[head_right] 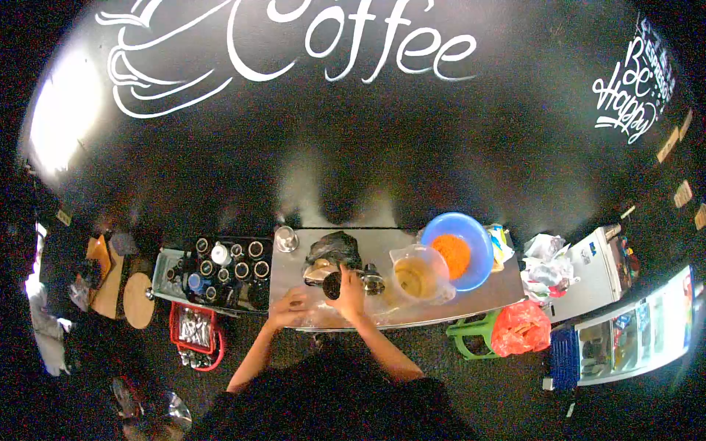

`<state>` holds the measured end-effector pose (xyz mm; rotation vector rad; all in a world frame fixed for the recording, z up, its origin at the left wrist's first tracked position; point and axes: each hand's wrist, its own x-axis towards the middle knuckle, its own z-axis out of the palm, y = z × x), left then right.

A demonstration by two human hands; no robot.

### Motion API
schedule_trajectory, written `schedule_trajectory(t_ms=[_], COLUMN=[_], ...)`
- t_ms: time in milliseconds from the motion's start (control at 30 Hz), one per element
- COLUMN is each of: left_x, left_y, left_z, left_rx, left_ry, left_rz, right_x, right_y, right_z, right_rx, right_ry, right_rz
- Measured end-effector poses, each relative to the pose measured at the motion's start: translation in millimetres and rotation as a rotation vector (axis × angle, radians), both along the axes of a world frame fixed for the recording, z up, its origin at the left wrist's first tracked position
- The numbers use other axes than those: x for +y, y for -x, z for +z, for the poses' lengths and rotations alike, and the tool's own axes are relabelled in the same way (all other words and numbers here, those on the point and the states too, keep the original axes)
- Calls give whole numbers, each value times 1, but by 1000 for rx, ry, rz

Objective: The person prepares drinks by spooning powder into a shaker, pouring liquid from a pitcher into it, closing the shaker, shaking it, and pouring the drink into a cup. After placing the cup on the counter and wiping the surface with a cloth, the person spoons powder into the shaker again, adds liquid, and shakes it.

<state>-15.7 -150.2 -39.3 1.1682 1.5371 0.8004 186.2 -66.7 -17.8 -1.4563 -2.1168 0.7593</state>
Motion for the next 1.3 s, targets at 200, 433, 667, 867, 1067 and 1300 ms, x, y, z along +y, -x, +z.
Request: schedule_trajectory(t_ms=[200,433,667,867,1067,1300], left_x=[42,47,27,30,67,69], left_y=[-43,-42,-32,-14,-26,-37], left_z=[24,12,-17,-25,-11,-47], left_rx=[101,16,-28,99,358,471], left_ry=[-621,-445,-429,-380,-462,-262], left_rz=[-157,-192,-157,174,185,329], right_x=[2,71,84,84,81,87], right_y=[-11,-38,-22,-32,-41,-38], right_z=[4,-1,-39,-33,-35,-15], right_rx=[344,-36,-655,-598,-560,193], right_ry=[-71,-97,-187,-139,-248,-206], right_rz=[-43,-119,-36,-92,-94,-50])
